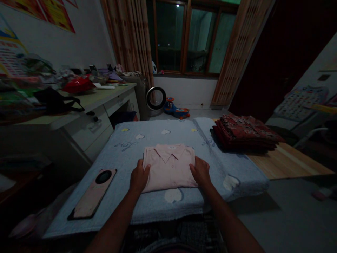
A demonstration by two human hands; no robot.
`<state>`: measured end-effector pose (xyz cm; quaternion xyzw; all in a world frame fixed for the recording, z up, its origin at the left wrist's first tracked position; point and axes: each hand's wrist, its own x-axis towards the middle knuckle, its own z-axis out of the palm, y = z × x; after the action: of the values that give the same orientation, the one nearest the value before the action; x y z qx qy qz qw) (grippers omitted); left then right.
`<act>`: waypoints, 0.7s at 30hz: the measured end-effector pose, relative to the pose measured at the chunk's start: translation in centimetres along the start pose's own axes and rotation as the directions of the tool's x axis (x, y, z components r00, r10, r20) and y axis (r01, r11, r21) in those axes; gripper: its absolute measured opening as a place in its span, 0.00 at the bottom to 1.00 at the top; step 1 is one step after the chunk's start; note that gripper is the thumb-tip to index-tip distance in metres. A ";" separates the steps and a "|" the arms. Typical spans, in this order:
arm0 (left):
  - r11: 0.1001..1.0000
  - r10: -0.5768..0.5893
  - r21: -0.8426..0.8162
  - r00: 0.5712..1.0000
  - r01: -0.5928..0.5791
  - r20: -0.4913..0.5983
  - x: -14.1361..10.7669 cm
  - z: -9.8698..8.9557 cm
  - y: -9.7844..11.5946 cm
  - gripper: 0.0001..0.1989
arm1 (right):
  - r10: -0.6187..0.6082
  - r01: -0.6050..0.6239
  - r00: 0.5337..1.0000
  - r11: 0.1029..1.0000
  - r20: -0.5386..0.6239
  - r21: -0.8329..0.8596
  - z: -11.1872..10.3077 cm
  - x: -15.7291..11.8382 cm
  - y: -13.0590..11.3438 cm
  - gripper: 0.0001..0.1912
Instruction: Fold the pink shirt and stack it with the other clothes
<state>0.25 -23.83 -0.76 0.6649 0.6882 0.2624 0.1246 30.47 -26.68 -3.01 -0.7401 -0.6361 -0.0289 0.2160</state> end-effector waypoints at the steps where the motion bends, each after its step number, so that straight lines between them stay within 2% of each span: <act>1: 1.000 -0.002 -0.021 1.000 0.002 -0.012 0.0 0.0 -0.1 0.14 | 0.008 -0.008 1.000 1.000 0.004 0.015 0.0 0.0 0.0 0.23; 8: 0.994 -0.021 -0.106 0.997 0.012 -0.077 -0.1 -0.1 -0.3 0.19 | 0.078 -0.081 0.996 0.992 0.035 0.101 -0.7 0.0 -0.2 0.27; 21: 0.991 -0.063 -0.121 0.998 0.061 -0.020 -0.4 -0.6 0.2 0.25 | 0.101 -0.106 0.994 0.990 0.052 0.095 -1.2 0.0 -0.6 0.29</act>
<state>0.16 -24.35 -0.16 0.6312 0.6929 0.3074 0.1641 30.13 -27.10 -1.74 -0.7611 -0.6025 0.0310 0.2382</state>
